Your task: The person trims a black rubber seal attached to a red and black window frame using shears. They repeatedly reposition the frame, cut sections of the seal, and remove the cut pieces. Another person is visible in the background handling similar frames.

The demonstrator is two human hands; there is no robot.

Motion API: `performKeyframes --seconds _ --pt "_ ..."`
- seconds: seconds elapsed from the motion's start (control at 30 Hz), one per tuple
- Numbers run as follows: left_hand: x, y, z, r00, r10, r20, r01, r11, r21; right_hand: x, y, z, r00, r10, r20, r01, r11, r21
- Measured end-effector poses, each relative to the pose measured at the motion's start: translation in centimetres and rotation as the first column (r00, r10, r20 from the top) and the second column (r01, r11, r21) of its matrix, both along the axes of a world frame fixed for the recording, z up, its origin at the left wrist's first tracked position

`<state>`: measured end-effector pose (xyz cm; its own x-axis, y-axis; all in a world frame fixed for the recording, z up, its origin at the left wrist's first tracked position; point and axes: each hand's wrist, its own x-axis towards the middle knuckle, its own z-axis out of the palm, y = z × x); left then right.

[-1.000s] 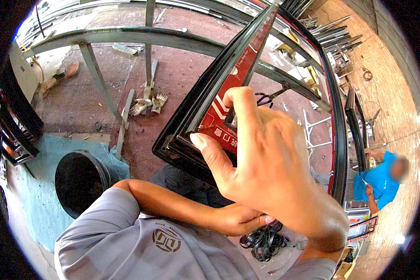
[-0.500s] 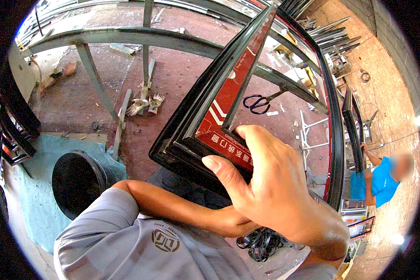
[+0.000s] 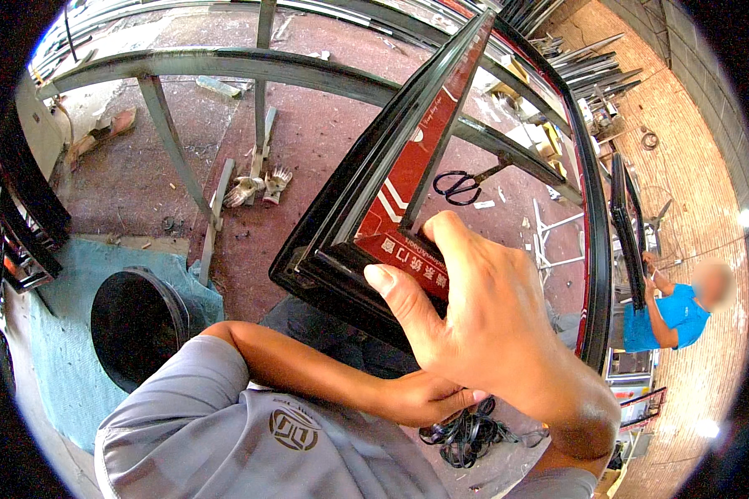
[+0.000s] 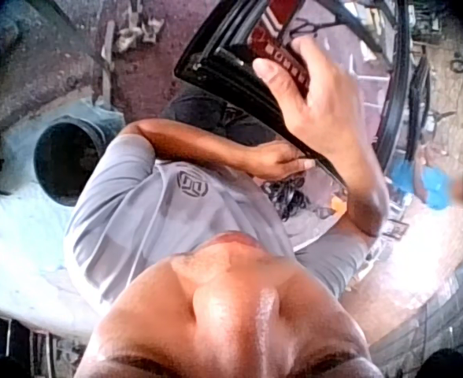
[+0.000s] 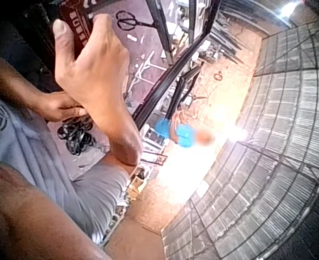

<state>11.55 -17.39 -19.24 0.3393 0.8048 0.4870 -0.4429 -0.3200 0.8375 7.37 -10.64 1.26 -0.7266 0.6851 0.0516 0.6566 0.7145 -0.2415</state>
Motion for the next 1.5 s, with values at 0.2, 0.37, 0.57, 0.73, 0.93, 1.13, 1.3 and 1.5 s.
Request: performKeyframes --seconds 0.2,0.37,0.57,0.73,0.93,1.13,1.3,1.5 --pt "-0.2 -1.1 1.1 0.936 -0.300 0.183 0.344 0.890 -0.300 0.9 -0.4 -0.6 0.995 -0.041 -0.095 0.038 0.998 -0.041" --pt "2.7 -2.3 1.7 0.763 -0.363 0.534 0.583 0.743 -0.329 1.4 -0.9 -0.3 0.995 -0.104 -0.014 0.103 0.993 -0.064" --pt "3.3 -2.7 3.5 0.757 -0.452 0.473 0.629 0.701 -0.337 1.3 -0.6 -0.2 0.997 -0.058 0.045 0.058 0.998 -0.013" --pt "3.8 -2.5 4.8 0.750 -0.399 0.528 0.591 0.761 -0.266 1.2 -0.6 -0.1 0.991 -0.131 0.002 0.130 0.985 -0.116" --pt "5.5 -2.2 5.0 0.746 -0.242 0.621 0.500 0.819 -0.281 3.0 -0.9 -0.6 0.985 -0.129 -0.116 0.112 0.983 -0.143" --pt "5.7 -1.7 5.5 0.752 -0.209 0.625 0.479 0.825 -0.300 3.1 -0.8 -0.1 0.996 -0.087 -0.034 0.084 0.994 -0.070" --pt "5.8 -1.7 6.4 0.748 -0.216 0.628 0.473 0.837 -0.276 3.4 -0.6 -0.2 0.997 -0.071 -0.028 0.071 0.997 -0.021" --pt "6.0 -1.3 6.6 0.802 -0.182 0.569 0.393 0.877 -0.274 4.6 -0.8 1.0 0.970 -0.241 -0.019 0.218 0.908 -0.358"
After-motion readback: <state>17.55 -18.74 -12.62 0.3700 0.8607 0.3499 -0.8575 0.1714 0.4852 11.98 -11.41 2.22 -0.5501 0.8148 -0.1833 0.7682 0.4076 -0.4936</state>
